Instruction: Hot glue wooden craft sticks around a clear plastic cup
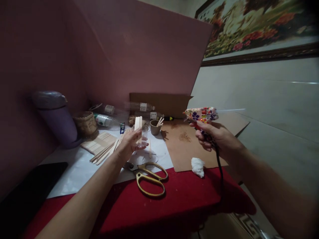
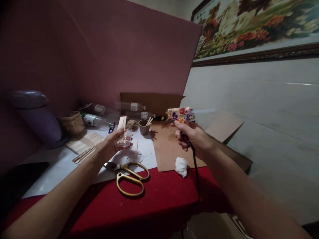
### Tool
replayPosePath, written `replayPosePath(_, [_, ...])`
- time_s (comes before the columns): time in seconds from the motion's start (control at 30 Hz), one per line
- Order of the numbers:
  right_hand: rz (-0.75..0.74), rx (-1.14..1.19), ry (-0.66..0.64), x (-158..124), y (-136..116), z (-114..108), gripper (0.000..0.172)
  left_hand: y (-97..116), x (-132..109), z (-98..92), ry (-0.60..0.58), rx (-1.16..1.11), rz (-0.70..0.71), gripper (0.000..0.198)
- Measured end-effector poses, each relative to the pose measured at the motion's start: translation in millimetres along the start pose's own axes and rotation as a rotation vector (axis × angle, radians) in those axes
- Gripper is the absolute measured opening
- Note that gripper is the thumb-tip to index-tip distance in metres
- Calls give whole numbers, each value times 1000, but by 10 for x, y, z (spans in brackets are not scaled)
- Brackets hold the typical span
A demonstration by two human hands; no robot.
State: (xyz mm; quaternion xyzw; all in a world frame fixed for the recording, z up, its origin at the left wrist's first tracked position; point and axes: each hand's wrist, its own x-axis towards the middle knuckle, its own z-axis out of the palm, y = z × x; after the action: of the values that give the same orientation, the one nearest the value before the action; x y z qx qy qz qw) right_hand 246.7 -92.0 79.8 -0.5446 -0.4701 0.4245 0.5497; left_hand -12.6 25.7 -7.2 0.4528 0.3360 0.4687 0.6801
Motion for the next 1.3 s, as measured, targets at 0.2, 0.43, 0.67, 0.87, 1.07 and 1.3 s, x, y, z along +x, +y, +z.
replayPosePath(0.2, [10, 64, -140, 121, 147, 164, 44, -4, 8, 2, 35, -12, 13, 42])
replayPosePath(0.43, [7, 98, -159, 183, 223, 224, 39, 17, -24, 16, 68, -110, 29, 30])
replayPosePath(0.67, [1, 123, -249, 221, 313, 326, 39, 12, -23, -1, -15, -129, -4, 32])
replayPosePath(0.87, [-22, 184, -370, 260, 423, 404, 39, 45, -16, -39, 19, -161, 32, 32])
replayPosePath(1.07, [-30, 198, -398, 346, 487, 507, 42, 73, -50, -51, -3, -196, -53, 36])
replayPosePath(1.3, [-43, 244, -336, 386, 531, 603, 41, 91, -45, -47, -12, -275, -76, 38])
